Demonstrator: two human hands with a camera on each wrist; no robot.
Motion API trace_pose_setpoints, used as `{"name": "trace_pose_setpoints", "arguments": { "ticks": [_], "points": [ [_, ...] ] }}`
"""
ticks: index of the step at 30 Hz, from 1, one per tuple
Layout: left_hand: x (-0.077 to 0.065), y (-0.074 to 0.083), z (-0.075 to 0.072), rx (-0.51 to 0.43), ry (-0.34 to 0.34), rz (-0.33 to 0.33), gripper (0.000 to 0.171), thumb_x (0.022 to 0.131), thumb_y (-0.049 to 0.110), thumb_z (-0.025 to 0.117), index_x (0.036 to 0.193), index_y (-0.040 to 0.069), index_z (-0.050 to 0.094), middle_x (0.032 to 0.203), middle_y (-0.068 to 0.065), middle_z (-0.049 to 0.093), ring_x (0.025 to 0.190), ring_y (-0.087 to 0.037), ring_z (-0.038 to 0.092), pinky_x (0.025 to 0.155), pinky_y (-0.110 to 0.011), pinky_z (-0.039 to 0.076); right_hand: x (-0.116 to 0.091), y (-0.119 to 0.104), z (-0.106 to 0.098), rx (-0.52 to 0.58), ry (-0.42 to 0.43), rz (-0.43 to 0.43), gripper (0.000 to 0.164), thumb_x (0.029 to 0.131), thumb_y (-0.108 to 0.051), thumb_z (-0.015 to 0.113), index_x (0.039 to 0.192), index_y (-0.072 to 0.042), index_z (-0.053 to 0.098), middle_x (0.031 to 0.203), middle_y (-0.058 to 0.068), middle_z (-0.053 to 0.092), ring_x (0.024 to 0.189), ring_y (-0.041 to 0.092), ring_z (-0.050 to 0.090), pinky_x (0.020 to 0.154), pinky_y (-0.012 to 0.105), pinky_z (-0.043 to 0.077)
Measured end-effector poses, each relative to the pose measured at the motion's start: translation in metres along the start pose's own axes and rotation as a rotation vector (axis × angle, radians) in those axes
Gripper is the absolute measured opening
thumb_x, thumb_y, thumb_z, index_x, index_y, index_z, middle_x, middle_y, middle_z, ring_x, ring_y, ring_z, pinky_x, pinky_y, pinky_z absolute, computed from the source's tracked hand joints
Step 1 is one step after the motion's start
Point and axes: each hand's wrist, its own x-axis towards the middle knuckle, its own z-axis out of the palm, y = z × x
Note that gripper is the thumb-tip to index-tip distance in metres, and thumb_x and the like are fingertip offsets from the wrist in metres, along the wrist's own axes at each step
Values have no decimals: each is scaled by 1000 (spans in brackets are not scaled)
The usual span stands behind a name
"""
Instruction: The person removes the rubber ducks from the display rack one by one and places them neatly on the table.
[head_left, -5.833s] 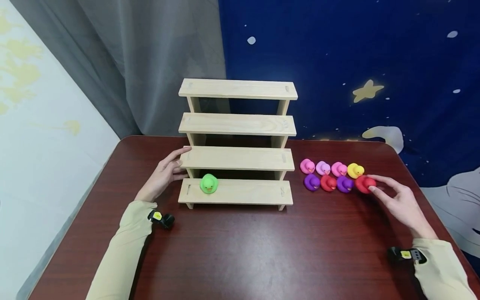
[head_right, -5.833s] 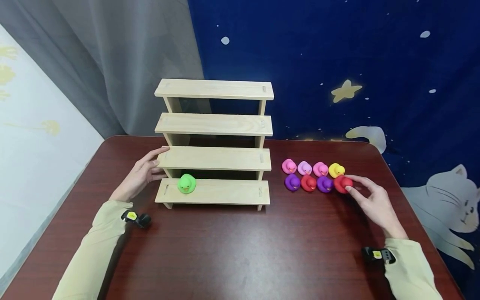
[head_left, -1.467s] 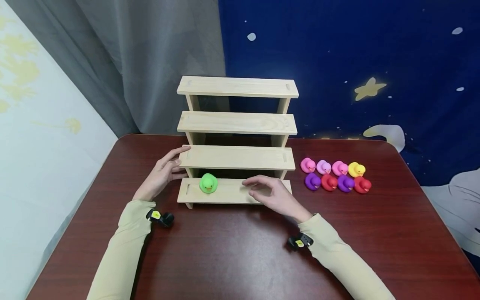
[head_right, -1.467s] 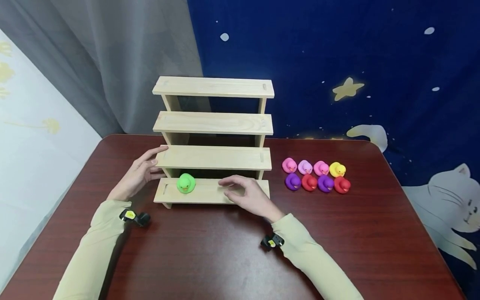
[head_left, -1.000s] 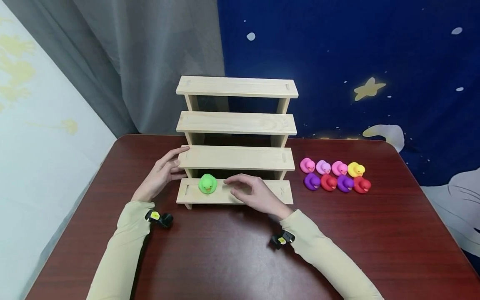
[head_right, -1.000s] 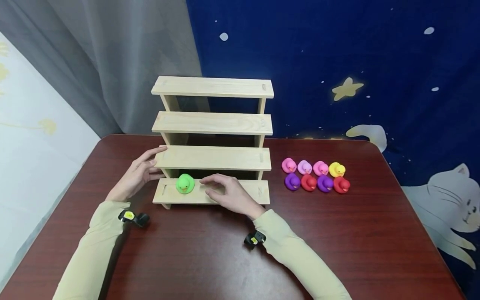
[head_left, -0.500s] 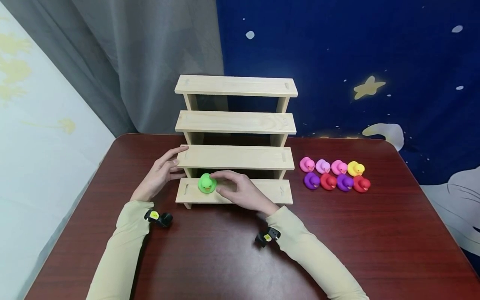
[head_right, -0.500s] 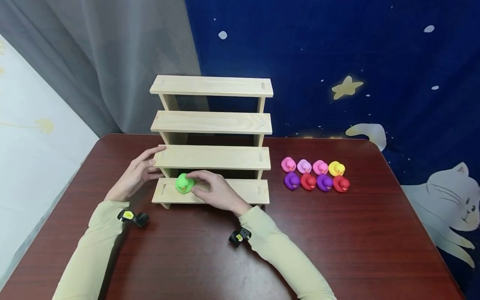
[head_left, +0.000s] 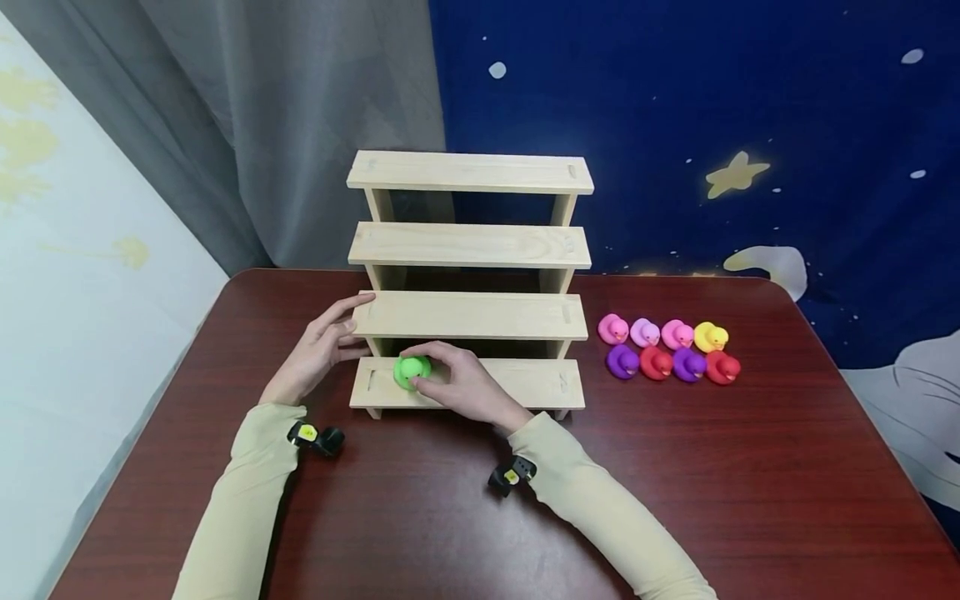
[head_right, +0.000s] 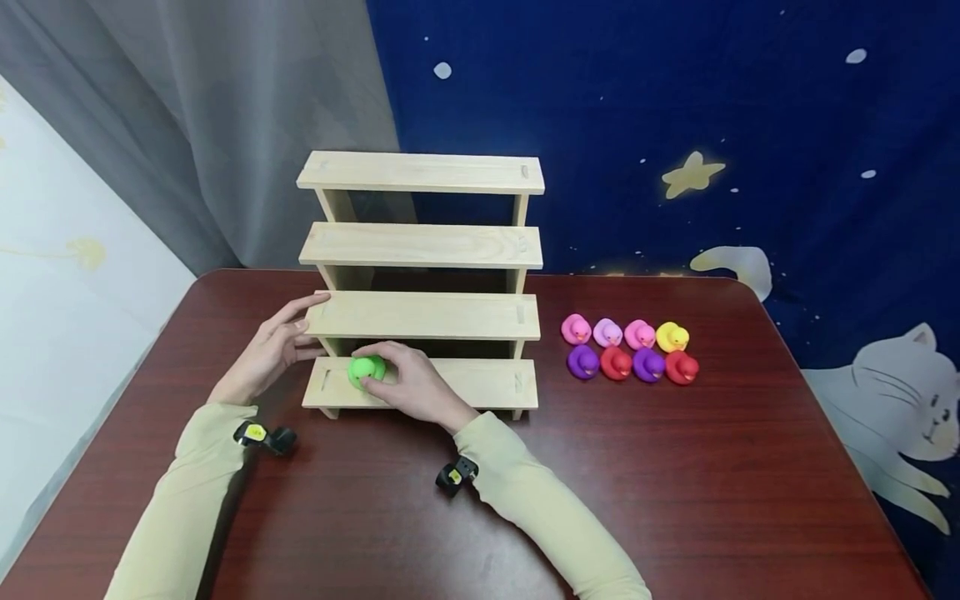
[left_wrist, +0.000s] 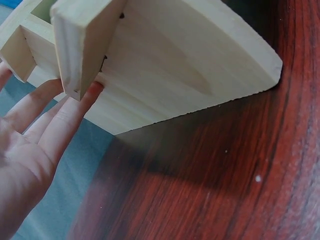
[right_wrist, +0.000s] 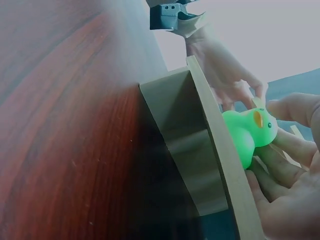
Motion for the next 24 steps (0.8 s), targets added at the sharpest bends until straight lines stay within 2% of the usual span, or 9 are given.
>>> {"name": "trace_pose_setpoints", "arguments": {
  "ticks": [9,24],
  "points": [
    [1,-1,0,1,7,5,43,104,16,39,147,13,41,150,-8,28,113,-19,57,85,-35,53,-7,0,-1,27,7,37,29,88,-11,71,118,-11,68,114,-3,65,108,10,55,98,31,40],
    [1,-2,0,-3,9,3,43,104,18,41,147,14,40,149,-9,30,115,-19,55,86,-37,52,-24,-4,-18,104,37,105,29,88,-18,73,117,-17,70,113,-10,64,111,8,53,101,36,36]
  ]
}}
